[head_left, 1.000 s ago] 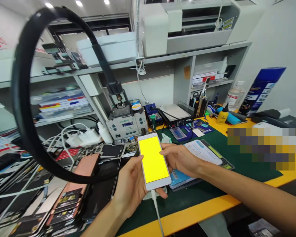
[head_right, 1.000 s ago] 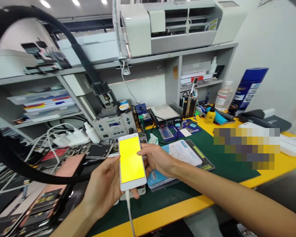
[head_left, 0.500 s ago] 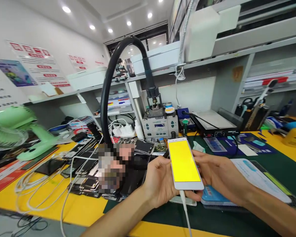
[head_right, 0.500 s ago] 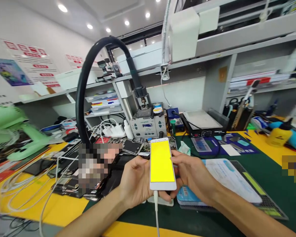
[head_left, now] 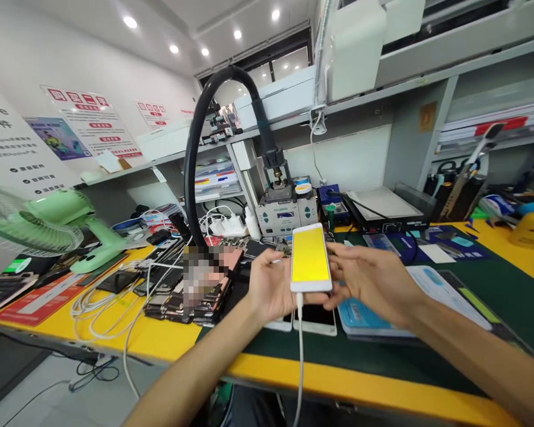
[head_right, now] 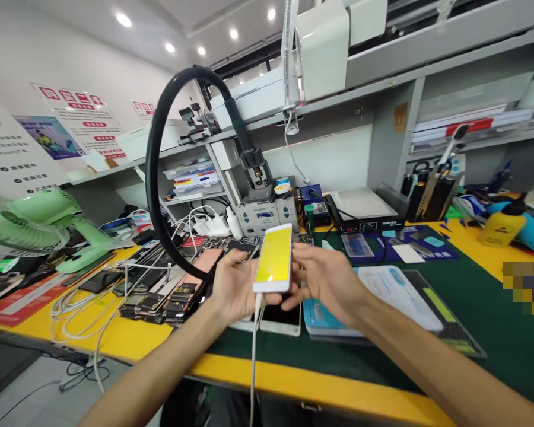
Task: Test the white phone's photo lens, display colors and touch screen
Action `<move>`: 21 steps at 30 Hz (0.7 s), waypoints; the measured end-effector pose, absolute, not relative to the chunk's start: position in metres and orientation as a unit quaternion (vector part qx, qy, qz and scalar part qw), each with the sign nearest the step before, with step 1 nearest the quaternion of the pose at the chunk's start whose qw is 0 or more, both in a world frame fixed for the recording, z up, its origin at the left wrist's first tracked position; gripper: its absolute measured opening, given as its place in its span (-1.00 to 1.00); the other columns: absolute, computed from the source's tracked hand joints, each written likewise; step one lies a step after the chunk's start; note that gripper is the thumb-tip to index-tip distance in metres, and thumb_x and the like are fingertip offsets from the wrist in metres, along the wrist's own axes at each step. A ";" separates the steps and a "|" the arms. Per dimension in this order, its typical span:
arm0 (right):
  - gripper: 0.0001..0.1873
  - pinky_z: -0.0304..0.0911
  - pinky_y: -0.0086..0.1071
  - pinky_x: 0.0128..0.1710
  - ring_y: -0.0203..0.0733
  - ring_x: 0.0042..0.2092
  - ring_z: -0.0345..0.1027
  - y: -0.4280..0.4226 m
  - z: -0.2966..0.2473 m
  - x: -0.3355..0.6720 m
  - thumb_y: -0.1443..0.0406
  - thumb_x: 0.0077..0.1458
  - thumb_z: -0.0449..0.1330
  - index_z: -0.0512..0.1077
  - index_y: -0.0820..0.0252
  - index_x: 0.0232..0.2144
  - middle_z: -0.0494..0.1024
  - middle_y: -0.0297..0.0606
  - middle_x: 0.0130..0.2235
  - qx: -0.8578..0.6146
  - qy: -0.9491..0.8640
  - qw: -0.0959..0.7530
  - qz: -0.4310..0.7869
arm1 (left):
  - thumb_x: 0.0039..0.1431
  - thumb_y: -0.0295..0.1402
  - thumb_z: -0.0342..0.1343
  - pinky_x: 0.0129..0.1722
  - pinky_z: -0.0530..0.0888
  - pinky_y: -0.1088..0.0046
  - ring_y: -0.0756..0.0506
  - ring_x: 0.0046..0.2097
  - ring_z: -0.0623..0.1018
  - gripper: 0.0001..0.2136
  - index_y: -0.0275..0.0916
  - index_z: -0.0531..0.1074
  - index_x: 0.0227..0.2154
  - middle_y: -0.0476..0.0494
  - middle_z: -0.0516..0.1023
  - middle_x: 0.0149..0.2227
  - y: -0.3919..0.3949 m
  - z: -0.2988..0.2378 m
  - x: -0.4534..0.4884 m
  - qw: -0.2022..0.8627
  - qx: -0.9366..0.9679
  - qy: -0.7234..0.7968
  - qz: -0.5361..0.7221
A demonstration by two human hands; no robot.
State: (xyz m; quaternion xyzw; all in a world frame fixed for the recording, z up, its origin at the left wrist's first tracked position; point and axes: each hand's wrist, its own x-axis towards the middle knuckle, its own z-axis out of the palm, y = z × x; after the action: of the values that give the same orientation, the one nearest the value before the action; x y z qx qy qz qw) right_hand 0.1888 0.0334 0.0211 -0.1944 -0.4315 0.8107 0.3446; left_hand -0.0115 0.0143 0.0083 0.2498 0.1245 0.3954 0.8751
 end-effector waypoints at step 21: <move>-0.47 0.46 -0.12 -0.35 -0.06 -0.30 0.47 0.030 0.054 0.233 0.12 0.23 -0.13 0.23 0.29 0.12 0.55 -0.03 -0.10 -0.101 -0.509 0.308 0.797 | 0.13 -0.29 -0.05 0.00 0.47 0.03 -0.39 0.02 0.53 -0.47 -0.51 0.23 0.13 -0.50 0.49 -0.04 -0.026 0.076 0.029 0.841 0.297 0.138 0.431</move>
State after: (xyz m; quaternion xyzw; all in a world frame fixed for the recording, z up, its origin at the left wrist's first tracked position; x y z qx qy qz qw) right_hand 0.2331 0.0296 0.0542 -0.1006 -0.5092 0.7973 0.3081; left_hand 0.0287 -0.0257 0.0762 0.2975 0.1376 0.4307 0.8409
